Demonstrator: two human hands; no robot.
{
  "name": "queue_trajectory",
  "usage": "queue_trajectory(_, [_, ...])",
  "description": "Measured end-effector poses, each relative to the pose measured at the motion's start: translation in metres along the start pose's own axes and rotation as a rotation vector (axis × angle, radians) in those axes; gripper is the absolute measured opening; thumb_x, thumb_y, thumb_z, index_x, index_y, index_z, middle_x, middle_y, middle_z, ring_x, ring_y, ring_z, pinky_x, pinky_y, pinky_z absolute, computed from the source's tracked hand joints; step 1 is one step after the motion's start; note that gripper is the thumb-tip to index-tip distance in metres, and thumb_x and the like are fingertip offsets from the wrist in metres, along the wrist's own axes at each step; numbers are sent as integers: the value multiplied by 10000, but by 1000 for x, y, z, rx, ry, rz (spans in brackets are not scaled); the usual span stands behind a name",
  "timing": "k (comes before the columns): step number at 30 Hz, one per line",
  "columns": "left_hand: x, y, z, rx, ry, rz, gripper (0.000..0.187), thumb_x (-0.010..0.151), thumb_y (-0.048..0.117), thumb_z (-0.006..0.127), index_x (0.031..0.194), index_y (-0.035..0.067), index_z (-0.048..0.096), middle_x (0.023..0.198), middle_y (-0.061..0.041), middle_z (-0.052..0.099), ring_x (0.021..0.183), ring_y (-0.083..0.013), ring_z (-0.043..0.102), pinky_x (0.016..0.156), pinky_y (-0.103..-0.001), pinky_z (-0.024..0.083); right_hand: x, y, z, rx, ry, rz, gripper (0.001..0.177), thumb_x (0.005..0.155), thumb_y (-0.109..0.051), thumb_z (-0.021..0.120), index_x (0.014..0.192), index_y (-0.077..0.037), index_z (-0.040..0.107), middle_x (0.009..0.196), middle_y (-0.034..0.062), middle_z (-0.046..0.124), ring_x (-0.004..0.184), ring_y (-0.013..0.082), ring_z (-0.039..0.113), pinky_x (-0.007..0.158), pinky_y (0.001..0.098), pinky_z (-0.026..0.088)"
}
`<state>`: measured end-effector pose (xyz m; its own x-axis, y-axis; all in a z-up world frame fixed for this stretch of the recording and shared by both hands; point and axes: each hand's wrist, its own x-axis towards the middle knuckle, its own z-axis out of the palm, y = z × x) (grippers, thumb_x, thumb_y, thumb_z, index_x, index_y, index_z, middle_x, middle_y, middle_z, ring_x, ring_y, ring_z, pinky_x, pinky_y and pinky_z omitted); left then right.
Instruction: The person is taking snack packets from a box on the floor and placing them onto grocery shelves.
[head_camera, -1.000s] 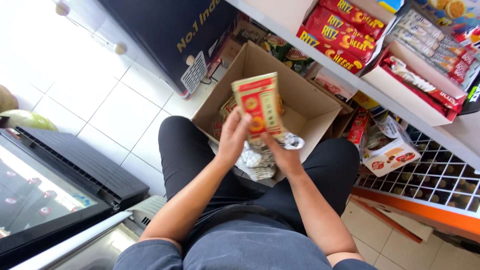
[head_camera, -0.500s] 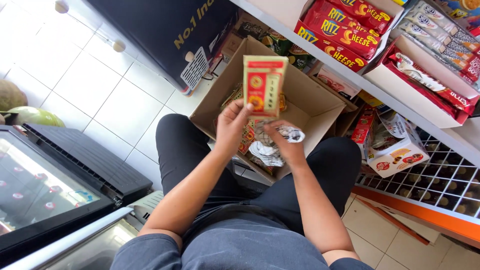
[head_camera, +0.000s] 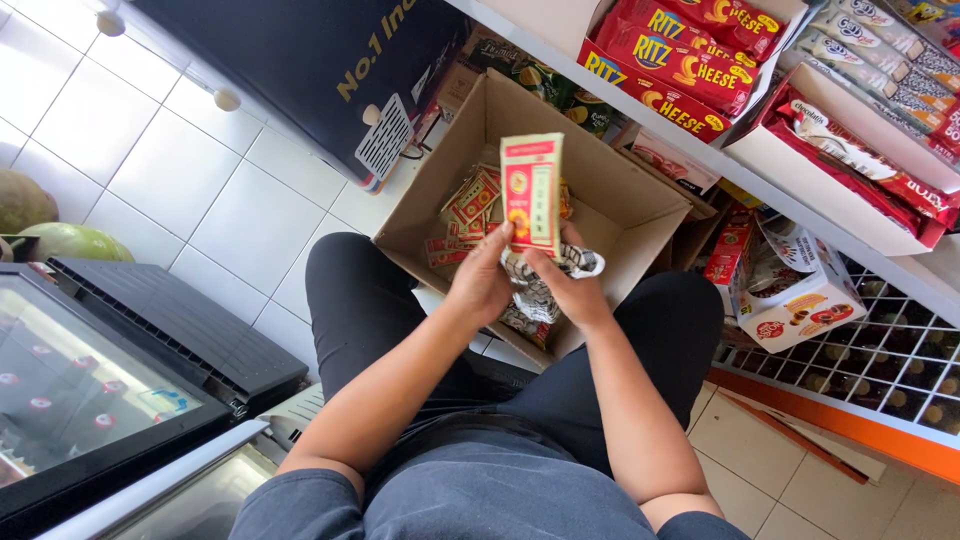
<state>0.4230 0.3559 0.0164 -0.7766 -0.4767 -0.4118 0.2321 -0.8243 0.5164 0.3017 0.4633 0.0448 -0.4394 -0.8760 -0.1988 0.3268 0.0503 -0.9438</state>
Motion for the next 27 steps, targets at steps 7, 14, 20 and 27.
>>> queue_trajectory(7, [5, 5, 2, -124, -107, -65, 295, 1009, 266, 667, 1273, 149, 607, 1245, -53, 647, 1146, -249, 667, 925, -658, 550, 9, -18, 12, -343, 243, -328, 382, 968, -264, 799, 1252, -39, 675, 1248, 87, 668, 1122, 157, 678, 972, 326, 549])
queue_trajectory(14, [35, 42, 3, -165, -173, 79, 214, 1024, 175, 681, 1195, 54, 637, 1122, -81, 742, 1016, -178, 725, 909, -364, 599, 37, -82, 19, -637, 245, -501, 350, 913, -202, 840, 1181, -26, 700, 1310, 76, 647, 1232, 189, 633, 1062, 342, 516])
queue_trajectory(20, [65, 59, -27, 24, -211, 66, 225, 976, 133, 724, 1175, 35, 684, 1049, -79, 742, 926, -156, 708, 810, -327, 592, 72, -117, 17, -578, 215, -338, 261, 858, -159, 842, 1060, -36, 733, 1144, 38, 749, 1082, 121, 703, 994, 324, 563])
queue_trajectory(27, [113, 71, -91, 110, 68, 64, 289, 939, 176, 758, 1188, 35, 712, 1042, -51, 745, 913, -116, 690, 784, -291, 551, 170, -230, -16, -799, 332, -553, 236, 1020, -6, 699, 1238, -26, 611, 1143, 56, 704, 935, 146, 740, 829, 308, 628])
